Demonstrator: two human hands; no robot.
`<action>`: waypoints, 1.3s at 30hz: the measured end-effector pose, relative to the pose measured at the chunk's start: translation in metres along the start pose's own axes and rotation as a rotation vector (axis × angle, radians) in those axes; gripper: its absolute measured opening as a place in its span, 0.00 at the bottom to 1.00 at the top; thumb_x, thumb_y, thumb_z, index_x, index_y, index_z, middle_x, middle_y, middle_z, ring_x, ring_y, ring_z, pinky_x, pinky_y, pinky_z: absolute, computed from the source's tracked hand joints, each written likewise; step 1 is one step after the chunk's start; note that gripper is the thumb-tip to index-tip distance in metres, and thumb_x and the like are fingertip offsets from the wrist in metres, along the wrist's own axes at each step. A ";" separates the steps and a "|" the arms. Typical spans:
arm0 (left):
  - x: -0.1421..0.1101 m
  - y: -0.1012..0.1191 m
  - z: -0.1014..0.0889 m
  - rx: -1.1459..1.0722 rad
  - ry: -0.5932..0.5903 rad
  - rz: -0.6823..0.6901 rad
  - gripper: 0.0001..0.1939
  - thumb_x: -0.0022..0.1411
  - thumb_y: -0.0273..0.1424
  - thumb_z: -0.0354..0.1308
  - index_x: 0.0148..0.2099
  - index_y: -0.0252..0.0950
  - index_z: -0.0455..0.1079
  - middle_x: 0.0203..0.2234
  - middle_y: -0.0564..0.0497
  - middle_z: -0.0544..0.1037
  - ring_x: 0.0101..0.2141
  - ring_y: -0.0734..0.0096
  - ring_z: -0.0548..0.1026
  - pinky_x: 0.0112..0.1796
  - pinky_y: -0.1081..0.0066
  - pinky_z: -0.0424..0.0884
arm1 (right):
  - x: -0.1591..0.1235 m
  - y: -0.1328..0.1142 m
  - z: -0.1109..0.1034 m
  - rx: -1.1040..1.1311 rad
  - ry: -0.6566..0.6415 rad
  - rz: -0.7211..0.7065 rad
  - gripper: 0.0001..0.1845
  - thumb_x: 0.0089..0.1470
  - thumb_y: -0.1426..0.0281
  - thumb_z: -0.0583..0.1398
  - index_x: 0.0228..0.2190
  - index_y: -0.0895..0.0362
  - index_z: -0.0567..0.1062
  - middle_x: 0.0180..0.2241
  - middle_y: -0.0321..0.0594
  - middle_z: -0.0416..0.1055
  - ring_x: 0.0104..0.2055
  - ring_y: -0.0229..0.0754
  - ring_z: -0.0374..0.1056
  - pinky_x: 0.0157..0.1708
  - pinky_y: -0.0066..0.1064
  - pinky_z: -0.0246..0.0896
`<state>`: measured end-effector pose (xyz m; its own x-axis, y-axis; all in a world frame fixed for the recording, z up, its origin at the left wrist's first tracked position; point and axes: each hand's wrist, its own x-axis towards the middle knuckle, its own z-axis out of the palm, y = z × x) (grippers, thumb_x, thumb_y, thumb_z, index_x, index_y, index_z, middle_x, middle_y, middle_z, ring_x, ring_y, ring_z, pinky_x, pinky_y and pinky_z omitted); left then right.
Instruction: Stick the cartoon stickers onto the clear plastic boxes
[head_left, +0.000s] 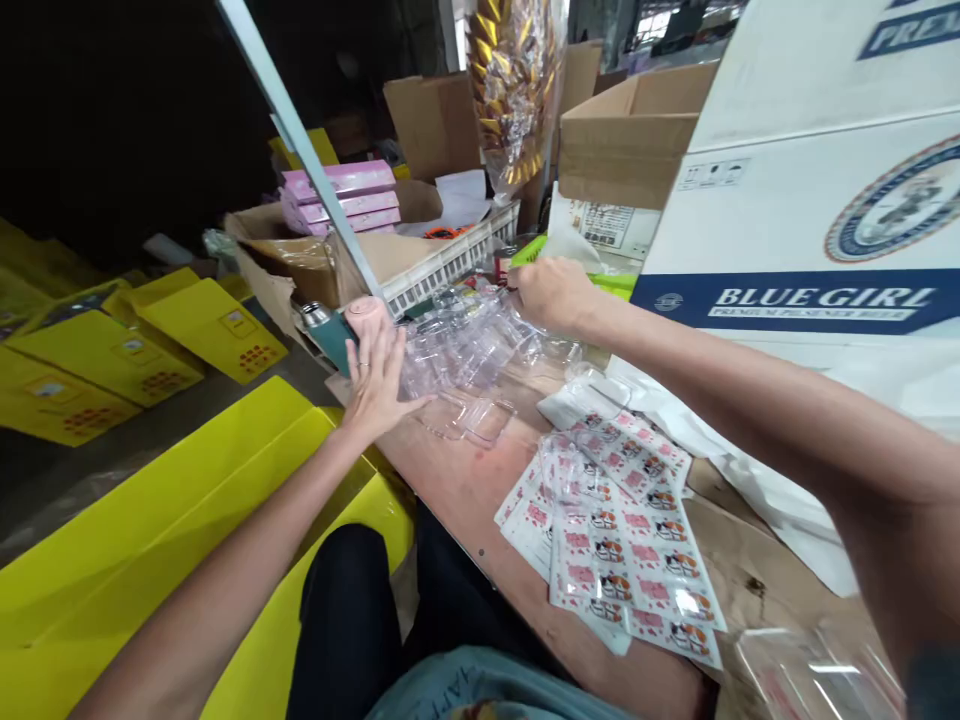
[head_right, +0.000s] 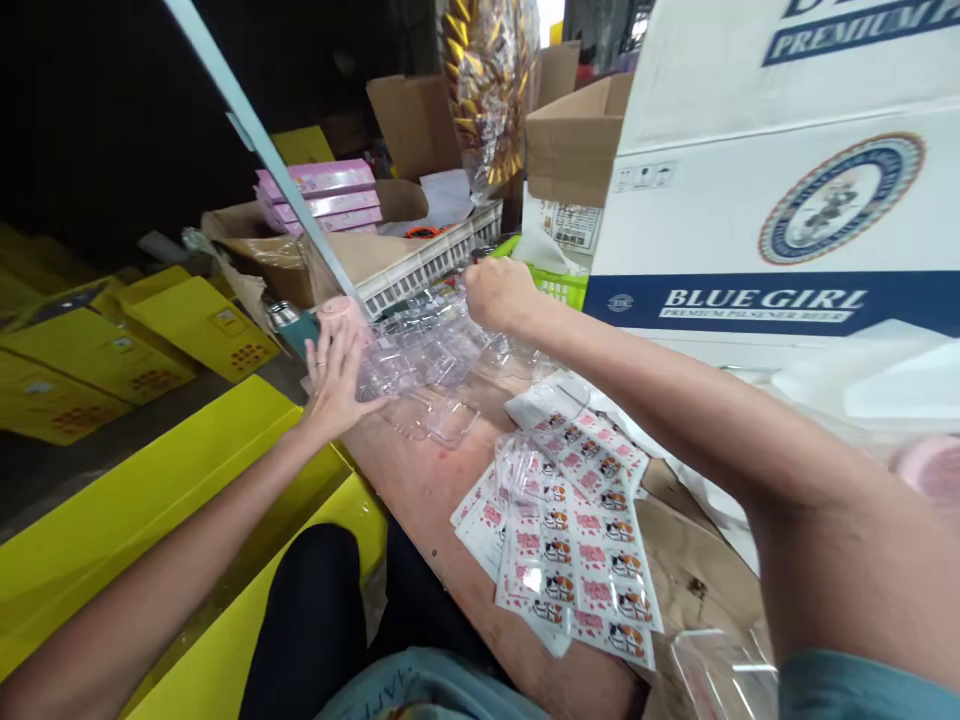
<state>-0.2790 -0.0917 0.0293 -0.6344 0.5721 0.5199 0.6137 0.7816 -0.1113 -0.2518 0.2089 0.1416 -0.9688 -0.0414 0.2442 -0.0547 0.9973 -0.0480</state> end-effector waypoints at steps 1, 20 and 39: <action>-0.004 0.004 -0.004 -0.019 0.035 0.007 0.58 0.56 0.54 0.61 0.74 0.39 0.30 0.72 0.35 0.38 0.70 0.39 0.34 0.64 0.38 0.32 | -0.014 0.006 -0.002 -0.013 -0.046 -0.024 0.10 0.57 0.69 0.62 0.40 0.61 0.78 0.40 0.48 0.75 0.52 0.59 0.70 0.51 0.50 0.63; -0.018 0.170 -0.007 -0.771 -0.178 0.265 0.48 0.50 0.43 0.69 0.69 0.47 0.52 0.58 0.41 0.63 0.59 0.48 0.65 0.58 0.50 0.66 | -0.144 0.060 0.060 -0.073 -0.250 0.366 0.21 0.63 0.63 0.60 0.54 0.57 0.69 0.56 0.46 0.67 0.53 0.49 0.68 0.51 0.48 0.67; -0.079 0.056 0.013 -0.651 0.241 0.321 0.42 0.63 0.37 0.61 0.72 0.35 0.46 0.70 0.32 0.48 0.70 0.42 0.38 0.63 0.40 0.48 | -0.112 0.007 0.071 -0.170 -0.296 0.701 0.19 0.63 0.63 0.60 0.52 0.59 0.71 0.52 0.47 0.70 0.49 0.46 0.71 0.47 0.44 0.70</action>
<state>-0.2006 -0.0904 -0.0289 -0.3036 0.6184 0.7248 0.9513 0.2392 0.1943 -0.1611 0.2160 0.0454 -0.7888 0.6119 -0.0580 0.6092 0.7909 0.0587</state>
